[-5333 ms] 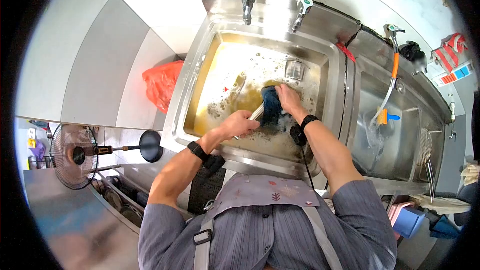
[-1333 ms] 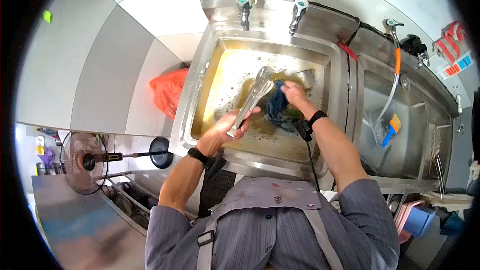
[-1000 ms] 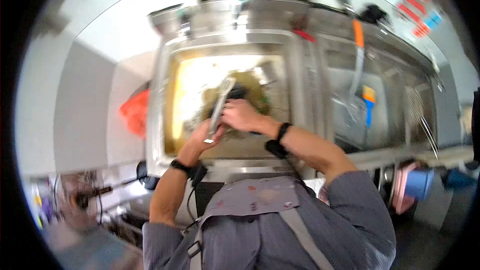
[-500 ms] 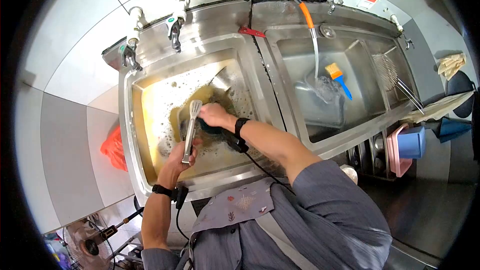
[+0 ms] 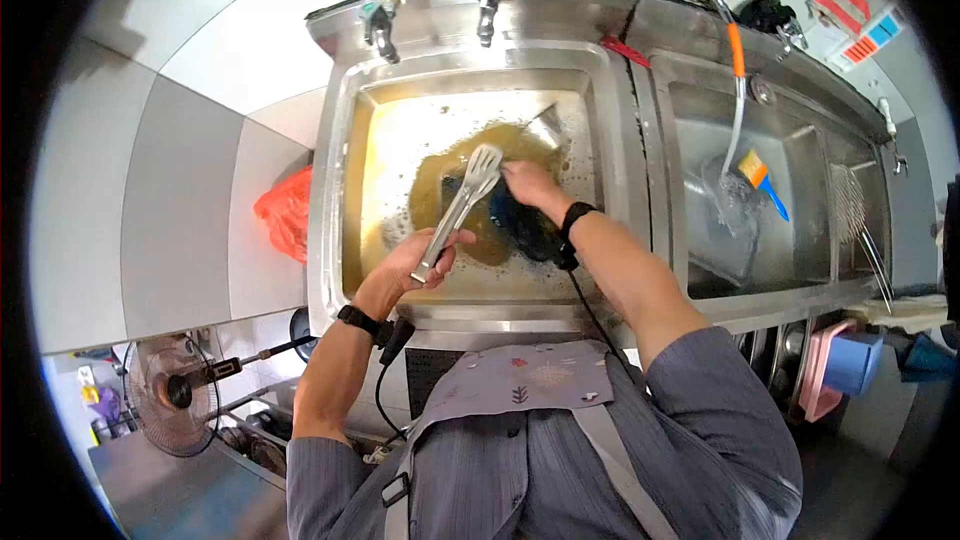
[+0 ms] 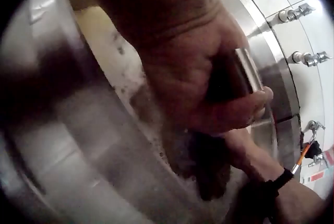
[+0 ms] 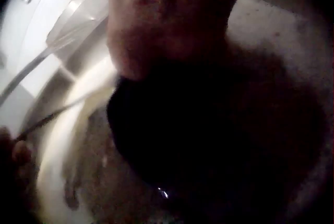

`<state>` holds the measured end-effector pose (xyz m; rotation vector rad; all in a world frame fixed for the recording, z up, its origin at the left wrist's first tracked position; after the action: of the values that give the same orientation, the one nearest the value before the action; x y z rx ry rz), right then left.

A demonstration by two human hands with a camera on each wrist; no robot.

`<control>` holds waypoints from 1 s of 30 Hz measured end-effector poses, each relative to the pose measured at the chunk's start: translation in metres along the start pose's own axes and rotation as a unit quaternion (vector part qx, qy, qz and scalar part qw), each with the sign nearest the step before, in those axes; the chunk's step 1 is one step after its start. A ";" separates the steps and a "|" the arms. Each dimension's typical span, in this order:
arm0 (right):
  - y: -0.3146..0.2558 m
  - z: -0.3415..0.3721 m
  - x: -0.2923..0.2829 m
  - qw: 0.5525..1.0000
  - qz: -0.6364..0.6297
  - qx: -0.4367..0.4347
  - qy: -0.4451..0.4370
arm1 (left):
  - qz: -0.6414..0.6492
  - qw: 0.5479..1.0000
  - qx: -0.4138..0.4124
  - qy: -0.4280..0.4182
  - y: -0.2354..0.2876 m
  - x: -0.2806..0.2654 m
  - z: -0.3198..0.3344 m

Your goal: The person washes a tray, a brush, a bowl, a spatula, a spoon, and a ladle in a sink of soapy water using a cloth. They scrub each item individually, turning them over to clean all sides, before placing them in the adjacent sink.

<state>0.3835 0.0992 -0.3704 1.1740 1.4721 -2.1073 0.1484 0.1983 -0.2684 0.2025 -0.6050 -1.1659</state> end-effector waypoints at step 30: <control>-0.013 0.000 -0.009 0.968 -0.166 0.143 0.123 | -0.059 0.998 0.029 -0.002 0.012 0.008 -0.044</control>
<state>0.3806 0.1031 -0.3559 1.4175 1.6037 -2.5441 0.1844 0.1891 -0.2966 0.2891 -0.6379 -1.2627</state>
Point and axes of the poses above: each hand's wrist, its own z-axis away from the middle knuckle, its own x-axis out of the palm, y = z × x, the point moved 6 cm from there along -z, towards the middle knuckle, and after that the axes turned 11 degrees about -x, right-handed, at the moved point
